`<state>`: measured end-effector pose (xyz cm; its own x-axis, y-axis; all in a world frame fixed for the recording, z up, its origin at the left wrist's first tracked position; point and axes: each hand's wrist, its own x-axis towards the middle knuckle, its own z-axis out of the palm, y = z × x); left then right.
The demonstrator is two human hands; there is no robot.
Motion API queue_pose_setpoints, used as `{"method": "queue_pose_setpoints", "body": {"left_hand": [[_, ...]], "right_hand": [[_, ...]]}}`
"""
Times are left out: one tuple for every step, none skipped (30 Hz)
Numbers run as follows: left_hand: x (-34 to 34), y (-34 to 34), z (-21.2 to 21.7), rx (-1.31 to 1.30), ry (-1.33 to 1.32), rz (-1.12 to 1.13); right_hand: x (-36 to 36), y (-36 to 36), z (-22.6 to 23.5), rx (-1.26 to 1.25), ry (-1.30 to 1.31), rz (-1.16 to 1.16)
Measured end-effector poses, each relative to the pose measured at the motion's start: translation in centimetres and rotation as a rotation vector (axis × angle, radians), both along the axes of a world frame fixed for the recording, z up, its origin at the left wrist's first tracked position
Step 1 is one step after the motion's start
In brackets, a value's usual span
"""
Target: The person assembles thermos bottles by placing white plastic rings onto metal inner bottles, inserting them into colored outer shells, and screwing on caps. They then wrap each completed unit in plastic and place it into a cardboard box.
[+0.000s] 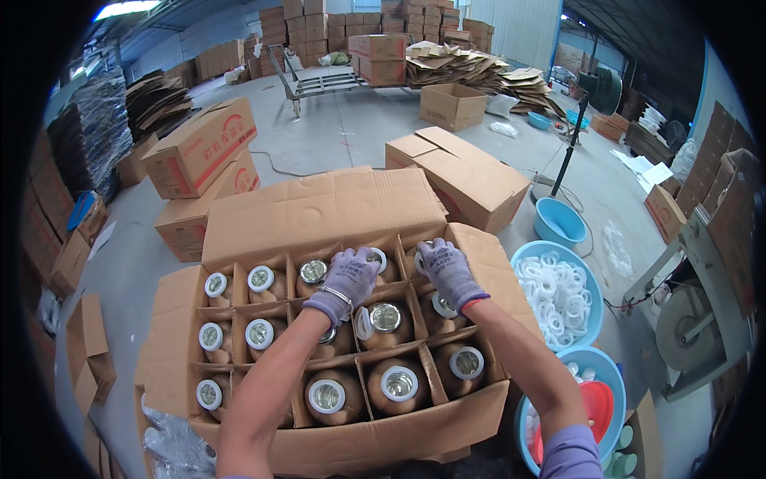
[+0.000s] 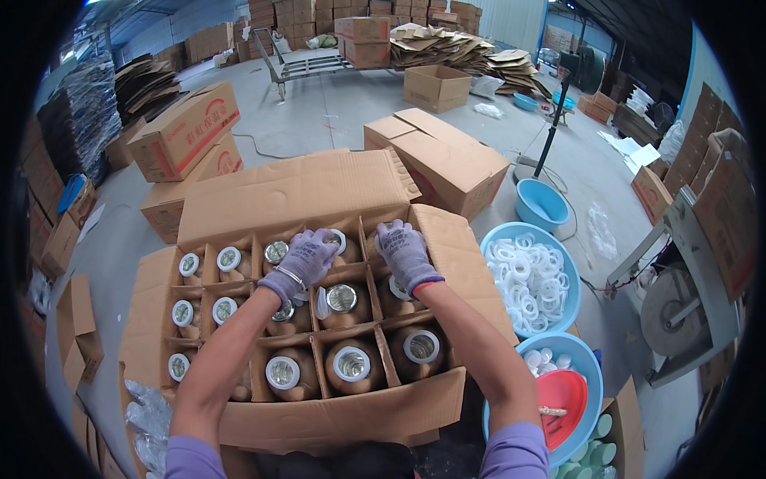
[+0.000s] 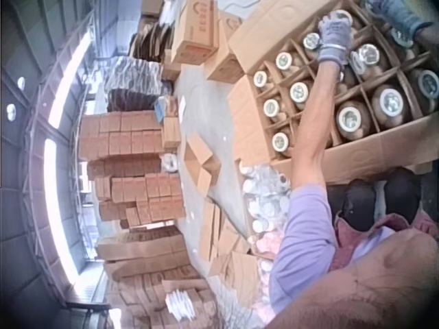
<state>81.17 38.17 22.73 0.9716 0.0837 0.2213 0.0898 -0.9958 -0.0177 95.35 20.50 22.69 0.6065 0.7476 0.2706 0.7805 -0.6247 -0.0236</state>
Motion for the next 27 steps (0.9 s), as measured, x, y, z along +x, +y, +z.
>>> {"method": "queue_pose_setpoints", "body": {"left_hand": [[-0.2,0.1,-0.1,-0.025,-0.018,0.006],[-0.4,0.3,-0.3,-0.046,-0.04,0.012],[0.1,0.0,-0.3,-0.071,-0.066,0.0],[0.8,-0.4,-0.3,-0.12,-0.119,-0.008],[1.3,-0.5,-0.5,-0.126,-0.135,0.032],[1.9,-0.7,-0.7,-0.131,-0.152,0.072],[2.4,-0.7,-0.8,-0.137,-0.169,0.111],[2.4,-0.9,-0.4,-0.166,-0.076,0.128],[2.7,-0.9,-0.4,-0.16,-0.092,0.113],[3.0,-0.8,-0.3,-0.154,-0.108,0.096],[2.7,-0.6,-0.1,-0.147,-0.114,0.089],[2.4,-0.2,0.2,-0.099,-0.099,0.052],[2.1,0.4,0.6,-0.095,-0.101,0.036],[1.1,1.3,1.4,-0.088,-0.097,0.037],[0.3,1.8,2.0,-0.089,-0.092,0.023],[-0.7,2.6,2.7,-0.116,-0.171,0.022],[-2.2,3.5,3.4,-0.178,-0.2,0.02],[-3.7,4.5,4.0,-0.237,-0.231,0.02],[-4.8,5.3,4.2,-0.296,-0.262,0.02],[-5.8,5.9,4.2,-0.315,-0.257,0.024],[-6.9,6.3,4.0,-0.334,-0.252,0.029],[-7.8,6.5,3.7,-0.354,-0.247,0.033],[-8.6,6.7,3.4,-0.343,-0.25,0.001],[-9.2,6.8,3.0,-0.356,-0.232,0.01],[-9.6,6.7,2.7,-0.37,-0.213,0.018],[-9.7,6.6,2.4,-0.333,-0.179,0.013],[-9.5,6.5,2.3,-0.259,-0.173,0.019]], "right_hand": [[0.0,0.2,-0.2,-0.008,-0.028,0.017],[-0.1,0.6,0.9,0.053,0.153,-0.036],[1.2,0.4,0.6,0.117,0.19,0.011],[3.2,0.1,-0.3,0.182,0.226,0.059],[3.9,0.4,-0.3,0.242,0.266,0.121],[4.4,0.7,-0.4,0.343,0.259,0.136],[4.9,0.9,-0.5,0.332,0.221,0.064],[5.0,0.8,-0.2,0.319,0.183,-0.01],[5.0,0.9,0.3,0.306,0.143,-0.085],[6.3,1.7,-0.4,0.179,0.08,-0.187],[6.5,2.0,-0.2,0.089,0.113,-0.169],[6.7,2.1,0.1,-0.001,0.145,-0.153],[6.9,2.1,0.3,-0.091,0.176,-0.137],[6.3,2.4,0.8,-0.112,0.186,-0.092],[5.8,1.8,1.1,-0.168,0.154,-0.083],[5.3,1.1,1.5,-0.224,0.123,-0.072],[4.7,0.5,2.0,-0.273,0.093,-0.058],[4.1,0.1,2.2,-0.267,0.087,-0.04],[3.5,-0.2,2.2,-0.236,0.05,0.001],[2.9,-0.5,2.1,-0.199,0.012,0.042],[2.6,-0.7,1.9,-0.162,-0.025,0.083],[3.2,-0.7,0.8,-0.091,0.017,0.148],[2.9,-0.6,0.4,-0.062,0.012,0.157],[2.5,-0.5,0.0,-0.032,0.007,0.165],[2.3,-0.4,-0.3,-0.003,0.002,0.172],[2.2,-0.3,-0.1,0.016,0.101,0.145],[2.1,0.0,0.2,0.001,0.11,0.131]]}}
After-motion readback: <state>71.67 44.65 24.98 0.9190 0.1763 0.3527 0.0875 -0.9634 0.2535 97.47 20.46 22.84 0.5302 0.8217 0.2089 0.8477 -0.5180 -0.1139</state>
